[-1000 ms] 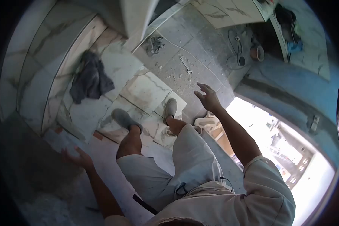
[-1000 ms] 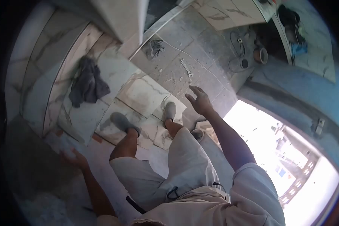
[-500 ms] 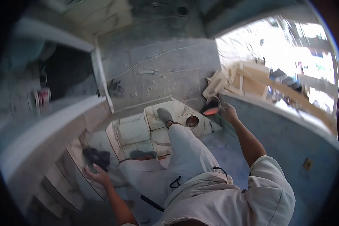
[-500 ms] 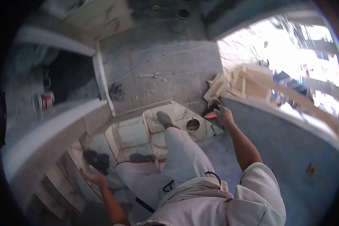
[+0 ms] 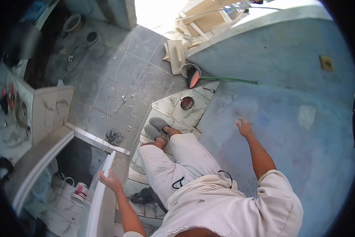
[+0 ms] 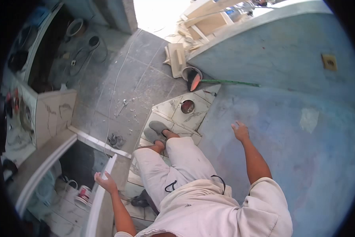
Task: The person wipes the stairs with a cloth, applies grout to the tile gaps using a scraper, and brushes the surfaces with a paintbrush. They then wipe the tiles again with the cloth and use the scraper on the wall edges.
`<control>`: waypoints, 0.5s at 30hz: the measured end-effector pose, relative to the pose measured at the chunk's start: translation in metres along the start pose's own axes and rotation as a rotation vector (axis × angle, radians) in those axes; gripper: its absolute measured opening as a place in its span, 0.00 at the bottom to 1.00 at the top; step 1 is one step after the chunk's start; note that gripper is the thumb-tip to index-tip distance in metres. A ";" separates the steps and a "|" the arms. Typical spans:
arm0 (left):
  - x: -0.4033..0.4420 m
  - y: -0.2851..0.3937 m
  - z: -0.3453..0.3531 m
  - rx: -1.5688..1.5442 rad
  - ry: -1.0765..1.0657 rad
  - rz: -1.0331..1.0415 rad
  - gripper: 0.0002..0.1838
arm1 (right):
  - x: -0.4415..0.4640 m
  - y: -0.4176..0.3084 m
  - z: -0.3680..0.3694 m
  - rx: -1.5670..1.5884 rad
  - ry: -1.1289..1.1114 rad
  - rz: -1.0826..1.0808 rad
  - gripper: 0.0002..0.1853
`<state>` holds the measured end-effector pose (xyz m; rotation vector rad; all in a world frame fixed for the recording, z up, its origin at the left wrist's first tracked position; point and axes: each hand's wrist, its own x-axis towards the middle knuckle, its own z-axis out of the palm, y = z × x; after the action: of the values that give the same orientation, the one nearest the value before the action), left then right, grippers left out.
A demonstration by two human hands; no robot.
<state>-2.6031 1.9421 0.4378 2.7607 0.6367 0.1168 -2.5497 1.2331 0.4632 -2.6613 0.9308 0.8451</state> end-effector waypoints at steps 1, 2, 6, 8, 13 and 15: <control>0.009 0.005 0.002 -0.008 -0.040 -0.008 0.18 | -0.010 0.014 0.006 0.012 -0.016 0.024 0.28; 0.015 0.010 0.007 -0.016 -0.068 -0.009 0.18 | -0.022 0.026 0.011 0.033 -0.007 0.045 0.28; 0.044 0.033 0.027 -0.064 -0.167 0.129 0.16 | -0.058 0.051 0.019 0.085 0.021 0.156 0.28; 0.063 0.038 0.040 -0.095 -0.227 0.131 0.16 | -0.076 0.054 0.025 0.122 0.007 0.225 0.28; 0.095 0.043 0.061 -0.235 -0.411 0.086 0.11 | -0.107 0.056 0.051 0.059 0.069 0.181 0.26; 0.094 0.036 0.072 -0.231 -0.439 0.134 0.13 | -0.111 0.052 0.060 0.090 0.046 0.173 0.26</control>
<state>-2.4929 1.9328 0.3821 2.4827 0.2997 -0.3555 -2.6804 1.2705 0.4782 -2.5618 1.1953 0.7594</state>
